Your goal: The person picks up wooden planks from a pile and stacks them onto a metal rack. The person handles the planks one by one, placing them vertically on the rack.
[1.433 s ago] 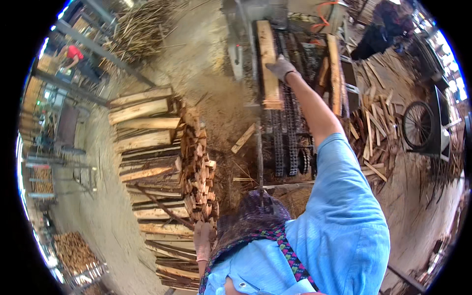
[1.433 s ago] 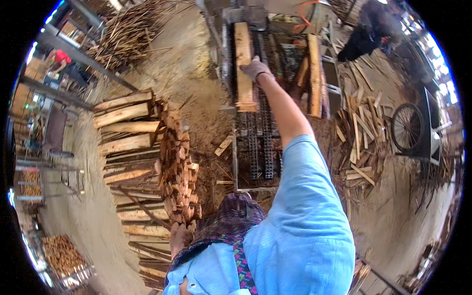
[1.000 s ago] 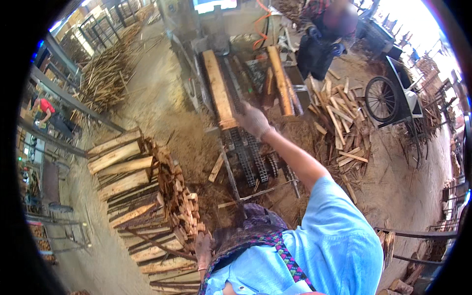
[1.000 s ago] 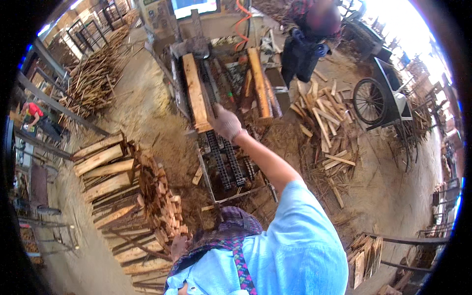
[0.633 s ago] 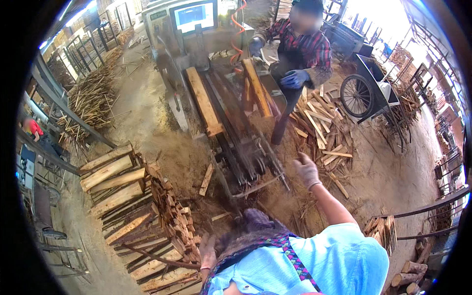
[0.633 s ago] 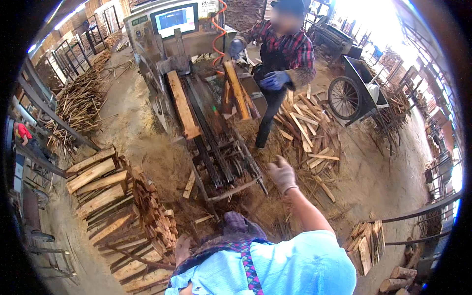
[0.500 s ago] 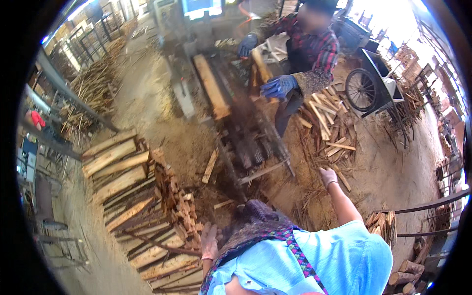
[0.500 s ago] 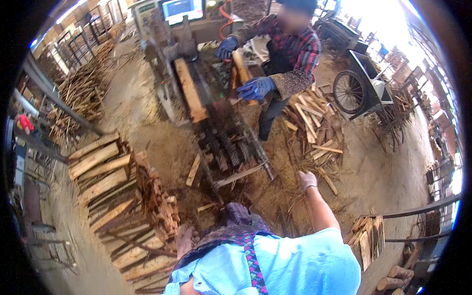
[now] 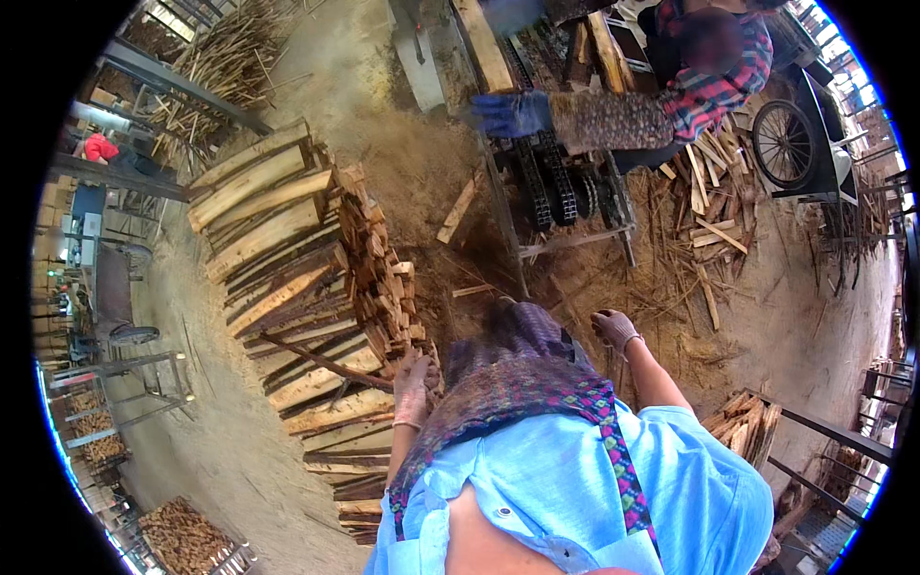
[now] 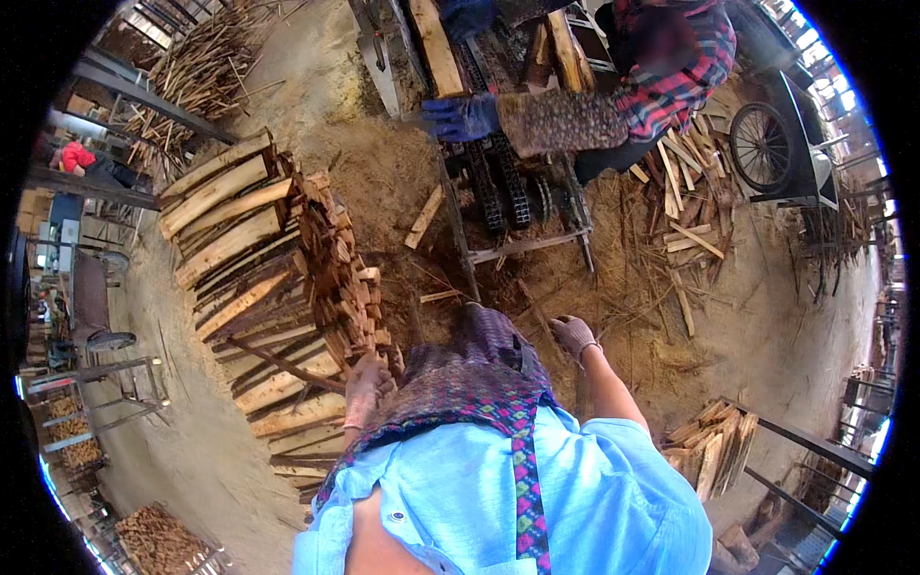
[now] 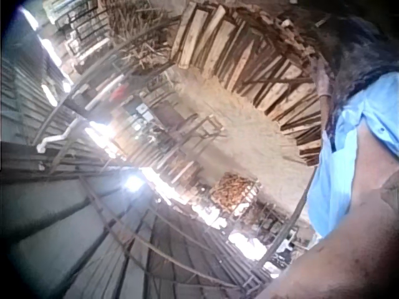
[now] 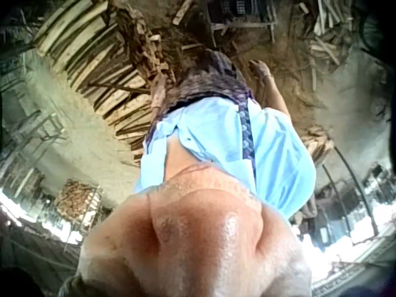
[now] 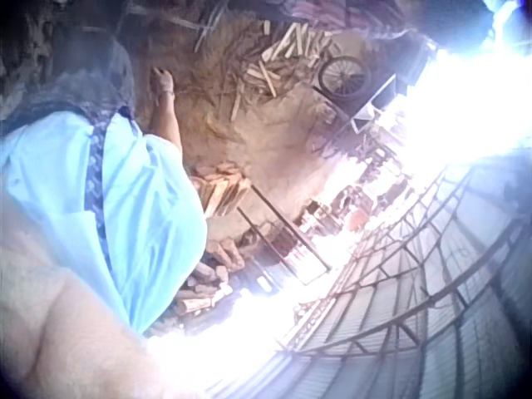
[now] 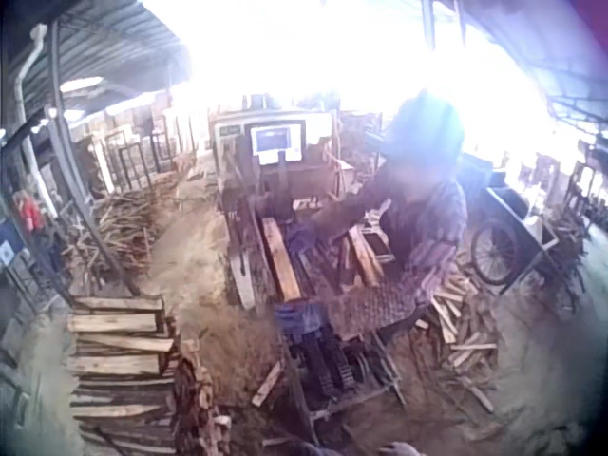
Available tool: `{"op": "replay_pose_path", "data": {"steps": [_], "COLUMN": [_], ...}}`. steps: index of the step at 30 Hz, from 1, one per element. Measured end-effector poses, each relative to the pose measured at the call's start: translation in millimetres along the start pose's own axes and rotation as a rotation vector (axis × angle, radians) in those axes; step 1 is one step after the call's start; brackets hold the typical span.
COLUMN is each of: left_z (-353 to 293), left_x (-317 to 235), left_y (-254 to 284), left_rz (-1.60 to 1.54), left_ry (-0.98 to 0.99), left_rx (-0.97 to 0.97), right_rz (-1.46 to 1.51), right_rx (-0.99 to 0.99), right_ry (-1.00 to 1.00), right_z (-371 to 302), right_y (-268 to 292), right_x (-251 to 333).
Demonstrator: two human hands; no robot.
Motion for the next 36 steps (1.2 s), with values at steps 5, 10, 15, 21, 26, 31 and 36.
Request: {"op": "replay_pose_path", "data": {"steps": [5, 10, 15, 21, 26, 31, 36], "left_z": [26, 23, 30, 51, 46, 34, 44], "left_x": [-19, -46, -54, -48, -45, -57, -47], "left_y": [-17, -48, -59, -53, -46, -76, -59], "left_rz": [-0.016, 0.113, 0.181, 0.369, 0.377, 0.335, 0.268], "left_ry": [-0.014, -0.017, -0.038, 0.012, -0.038, -0.019, -0.042], "left_rx": [0.049, 0.007, 0.037, -0.038, -0.040, -0.035, -0.012], "right_rz": [-0.077, 0.019, 0.017, -0.183, -0.167, -0.307, -0.512], "right_rx": [-0.026, -0.070, -0.017, 0.074, 0.004, -0.050, 0.038], "right_ry": [0.080, 0.076, -0.001, 0.014, 0.070, 0.132, 0.180], "right_z": [17, 54, 67, 89, 80, 92, 76], "right_y": [12, 41, 46, 53, 34, 48, 47], "right_x": [32, -2, -17, -46, 16, 9, 26]}}
Point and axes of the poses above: each hand's wrist, its own z-axis towards the middle knuckle, its own y-axis out of the back of the hand, x = y × z, the point moved 4 cm from there along z, towards the middle knuckle, and after that the axes turned 6 degrees about x, right-handed, at the moved point
